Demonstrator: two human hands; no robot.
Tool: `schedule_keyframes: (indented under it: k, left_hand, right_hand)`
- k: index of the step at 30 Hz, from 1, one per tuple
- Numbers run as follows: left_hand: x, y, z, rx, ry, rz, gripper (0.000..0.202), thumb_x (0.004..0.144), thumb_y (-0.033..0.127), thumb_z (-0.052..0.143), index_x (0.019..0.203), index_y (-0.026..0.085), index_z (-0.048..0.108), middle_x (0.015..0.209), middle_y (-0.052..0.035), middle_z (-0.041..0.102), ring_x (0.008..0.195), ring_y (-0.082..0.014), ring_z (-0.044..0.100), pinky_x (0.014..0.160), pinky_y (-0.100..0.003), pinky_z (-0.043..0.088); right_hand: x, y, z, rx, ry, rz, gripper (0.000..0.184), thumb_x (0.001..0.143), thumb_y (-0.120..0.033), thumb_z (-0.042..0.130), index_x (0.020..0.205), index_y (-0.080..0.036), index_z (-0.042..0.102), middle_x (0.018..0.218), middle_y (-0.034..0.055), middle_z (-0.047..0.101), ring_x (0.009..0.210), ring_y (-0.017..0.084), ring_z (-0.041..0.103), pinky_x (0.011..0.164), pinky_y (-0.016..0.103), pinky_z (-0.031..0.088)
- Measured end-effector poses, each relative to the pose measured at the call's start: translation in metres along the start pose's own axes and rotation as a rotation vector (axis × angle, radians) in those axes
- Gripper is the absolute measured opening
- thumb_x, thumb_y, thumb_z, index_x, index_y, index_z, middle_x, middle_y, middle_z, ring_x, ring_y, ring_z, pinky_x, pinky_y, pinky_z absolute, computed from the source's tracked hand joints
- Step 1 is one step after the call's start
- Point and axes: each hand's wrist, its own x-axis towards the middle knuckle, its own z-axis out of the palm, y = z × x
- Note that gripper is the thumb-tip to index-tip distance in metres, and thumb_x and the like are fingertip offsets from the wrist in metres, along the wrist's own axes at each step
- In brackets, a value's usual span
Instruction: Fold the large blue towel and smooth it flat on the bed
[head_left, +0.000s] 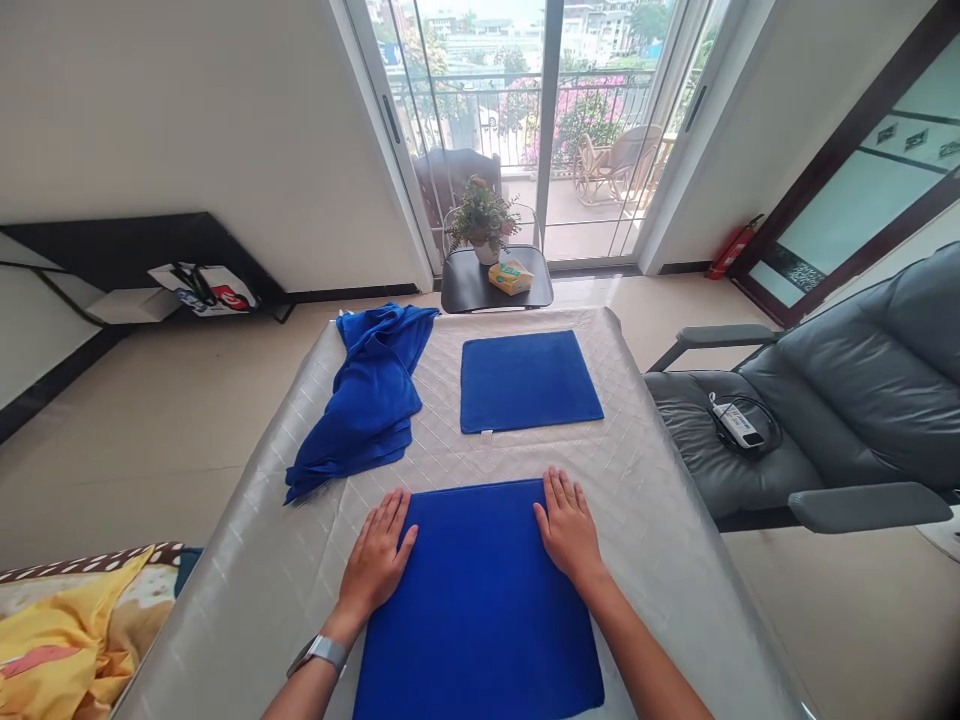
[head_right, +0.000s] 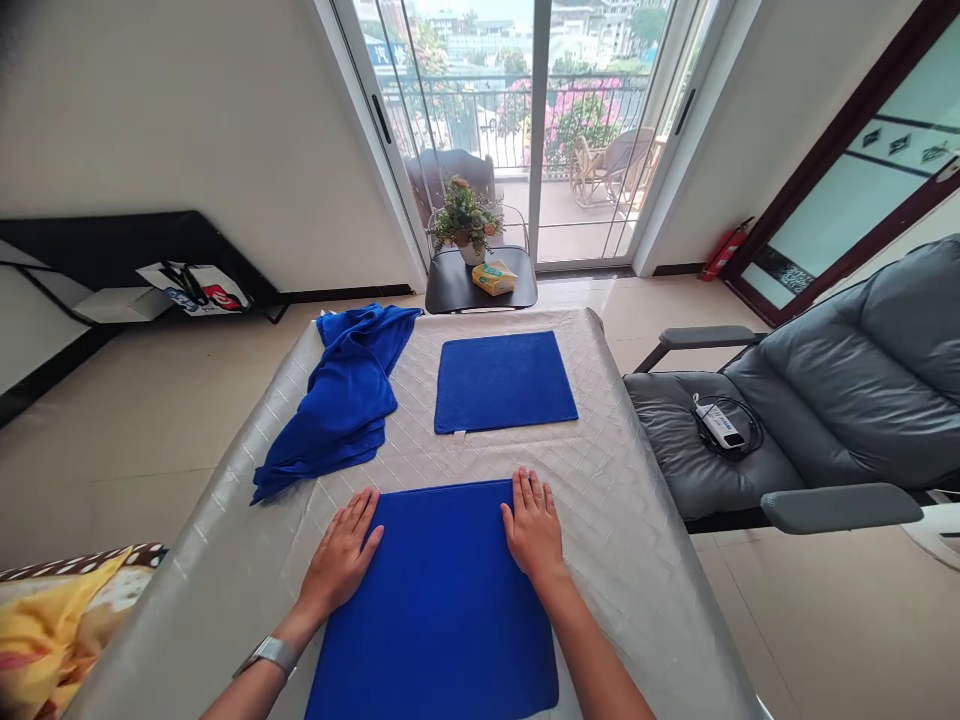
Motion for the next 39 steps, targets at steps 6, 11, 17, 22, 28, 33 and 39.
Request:
schedule_keyframes:
  k: [6,11,17,22,28,33,39]
  left_hand:
    - [0.002,0.002,-0.002,-0.014,-0.002,-0.021,0.061,0.099,0.038,0.035,0.155,0.024,0.014,0.158,-0.0075,0.032,0.146,-0.0229,0.026,0.118,-0.049,0.027]
    - [0.001,0.002,0.000,-0.029,0.012,-0.024,0.063,0.100,0.037,0.034,0.156,0.020,0.010,0.159,-0.0107,0.027,0.147,-0.0240,0.023,0.118,-0.049,0.026]
    - [-0.001,0.003,0.003,-0.083,0.066,-0.032,0.065,0.100,0.038,0.033,0.156,0.016,0.009,0.159,-0.0141,0.027,0.147,-0.0255,0.022,0.118,-0.050,0.028]
    - [0.001,0.005,0.001,-0.108,0.082,-0.029,0.065,0.099,0.038,0.033,0.155,0.013,0.012,0.157,-0.0160,0.032,0.147,-0.0270,0.024,0.118,-0.051,0.028]
    - [0.000,0.004,0.000,-0.107,0.065,-0.037,0.065,0.099,0.039,0.033,0.155,0.014,0.013,0.158,-0.0143,0.031,0.147,-0.0262,0.024,0.118,-0.050,0.026]
    - [0.000,0.003,0.000,-0.094,0.044,-0.042,0.064,0.099,0.039,0.032,0.155,0.013,0.013,0.158,-0.0137,0.030,0.147,-0.0261,0.023,0.119,-0.050,0.025]
    - [0.001,0.004,-0.002,-0.086,0.027,-0.050,0.062,0.100,0.038,0.032,0.156,0.017,0.014,0.158,-0.0112,0.030,0.147,-0.0252,0.024,0.118,-0.049,0.026]
  right_hand:
    - [-0.015,-0.049,-0.007,0.061,0.027,-0.115,0.060,0.101,-0.037,0.029,0.155,-0.014,0.016,0.159,0.0071,0.022,0.149,0.024,0.015,0.121,0.047,0.017]
    - [-0.020,-0.118,0.009,0.134,-0.003,-0.245,0.063,0.101,-0.040,0.033,0.155,-0.017,0.014,0.160,0.0054,0.021,0.148,0.022,0.016,0.120,0.045,0.020]
    - [-0.009,-0.138,0.025,0.095,0.001,-0.204,0.062,0.101,-0.044,0.031,0.155,-0.018,0.014,0.159,0.0057,0.023,0.148,0.021,0.019,0.120,0.045,0.021]
    - [-0.006,-0.104,0.014,0.021,-0.020,-0.157,0.061,0.101,-0.043,0.031,0.155,-0.020,0.015,0.159,0.0047,0.025,0.147,0.020,0.020,0.120,0.045,0.021]
    - [-0.006,-0.036,-0.004,-0.031,-0.082,-0.159,0.060,0.102,-0.042,0.030,0.155,-0.018,0.016,0.160,0.0050,0.022,0.148,0.020,0.018,0.121,0.044,0.018]
    - [-0.002,0.003,-0.011,-0.026,-0.110,-0.134,0.059,0.102,-0.042,0.029,0.154,-0.018,0.018,0.159,0.0053,0.023,0.148,0.020,0.017,0.121,0.043,0.018]
    - [-0.008,-0.031,-0.017,-0.018,-0.008,-0.046,0.056,0.102,-0.031,0.027,0.154,-0.012,0.019,0.159,0.0083,0.023,0.148,0.023,0.016,0.121,0.046,0.015]
